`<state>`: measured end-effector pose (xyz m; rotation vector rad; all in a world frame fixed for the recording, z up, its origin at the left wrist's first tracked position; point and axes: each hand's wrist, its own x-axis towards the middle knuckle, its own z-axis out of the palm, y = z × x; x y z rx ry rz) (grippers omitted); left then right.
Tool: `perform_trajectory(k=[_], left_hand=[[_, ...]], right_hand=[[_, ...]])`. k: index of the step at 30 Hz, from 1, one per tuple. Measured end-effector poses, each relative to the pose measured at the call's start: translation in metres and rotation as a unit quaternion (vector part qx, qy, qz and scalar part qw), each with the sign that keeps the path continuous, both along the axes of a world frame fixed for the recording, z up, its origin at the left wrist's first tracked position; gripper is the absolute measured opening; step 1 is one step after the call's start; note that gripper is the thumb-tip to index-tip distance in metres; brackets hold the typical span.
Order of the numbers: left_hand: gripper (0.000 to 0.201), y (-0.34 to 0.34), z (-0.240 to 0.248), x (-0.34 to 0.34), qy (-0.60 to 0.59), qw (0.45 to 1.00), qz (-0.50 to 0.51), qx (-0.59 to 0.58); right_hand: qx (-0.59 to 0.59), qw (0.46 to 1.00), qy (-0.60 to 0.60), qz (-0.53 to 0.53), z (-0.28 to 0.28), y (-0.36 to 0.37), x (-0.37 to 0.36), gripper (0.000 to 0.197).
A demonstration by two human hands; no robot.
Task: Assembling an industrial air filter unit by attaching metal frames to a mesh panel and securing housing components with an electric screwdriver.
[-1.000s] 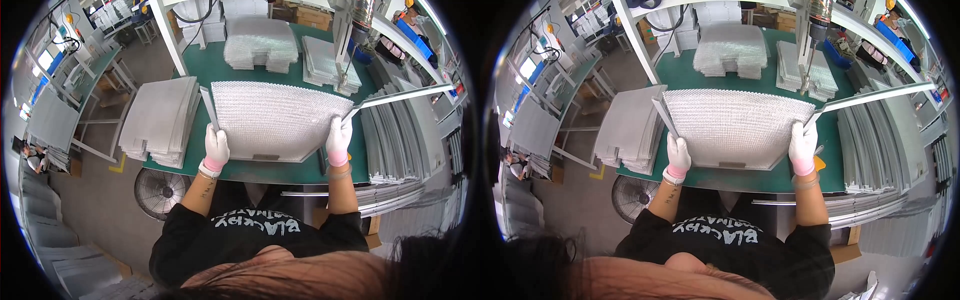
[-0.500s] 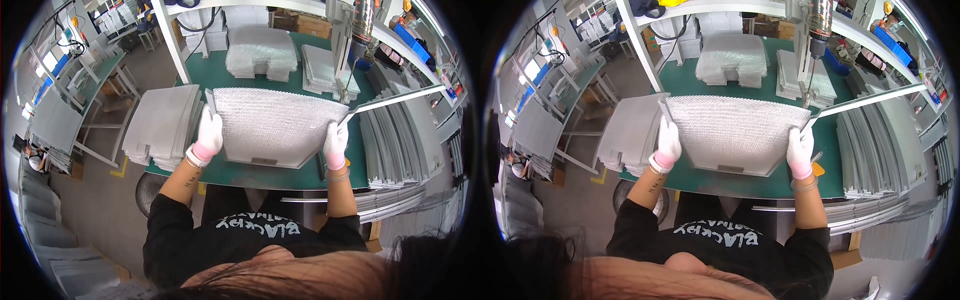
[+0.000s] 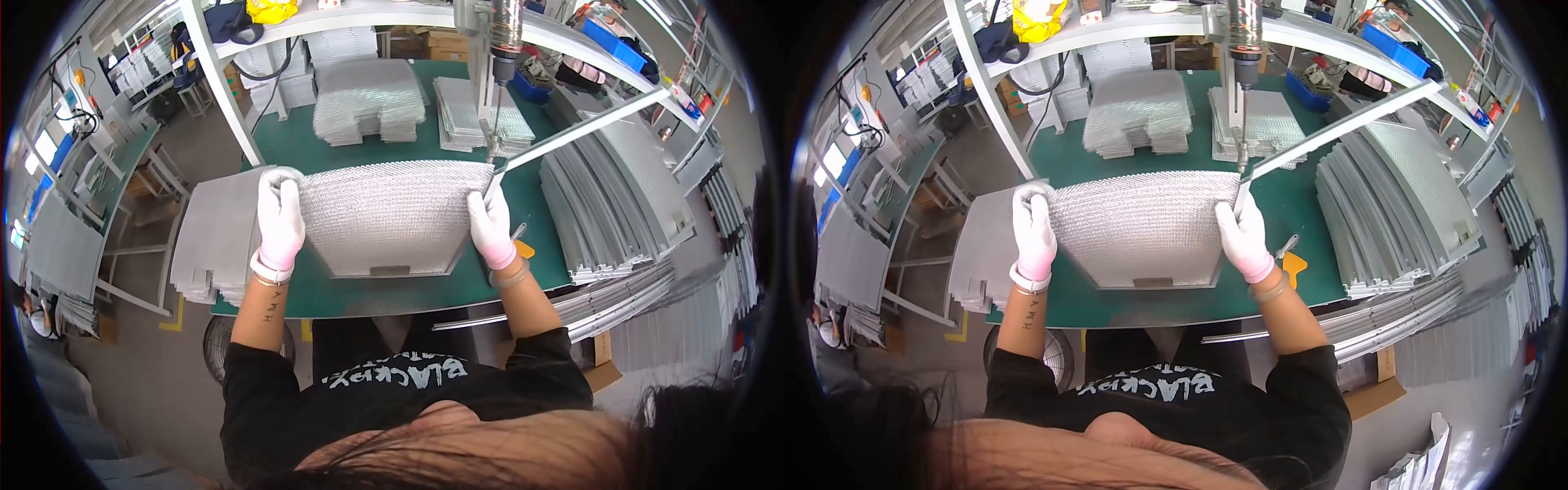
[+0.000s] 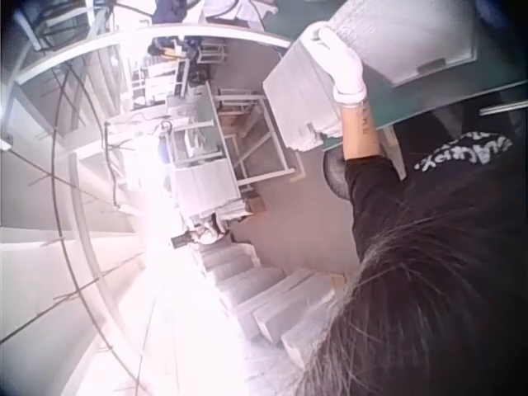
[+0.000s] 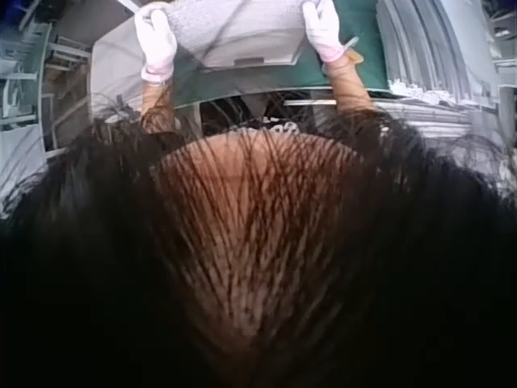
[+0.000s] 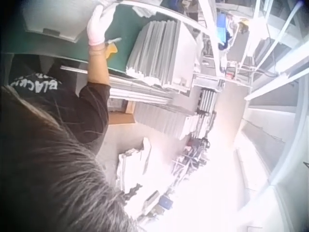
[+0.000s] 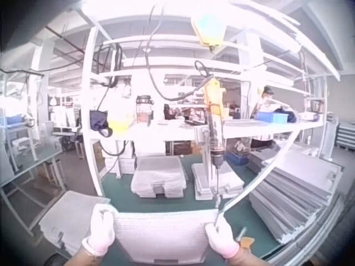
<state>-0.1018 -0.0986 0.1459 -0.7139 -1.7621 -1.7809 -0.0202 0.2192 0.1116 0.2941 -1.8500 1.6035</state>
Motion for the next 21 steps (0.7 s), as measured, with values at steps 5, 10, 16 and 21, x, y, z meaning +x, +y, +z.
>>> perform_trajectory(k=[5,10,16,21], left_hand=[[0.015,-0.002,-0.01,0.006,-0.011,0.997,-0.071,0.017],[0.018,-0.007,-0.02,0.006,-0.083,0.988,-0.106,0.071],[0.01,-0.007,-0.02,0.013,-0.036,0.976,-0.211,0.044],[0.011,-0.004,-0.024,0.018,0.002,0.995,-0.09,0.044]], right_hand=[[-0.02,0.999,0.035,-0.022,0.014,-0.013,0.003,0.032],[0.013,0.999,0.033,-0.033,-0.007,0.014,-0.011,0.032],[0.122,0.963,0.054,-0.236,0.025,-0.009,0.0,0.021],[-0.064,0.988,0.062,0.129,0.027,0.01,-0.005,0.024]])
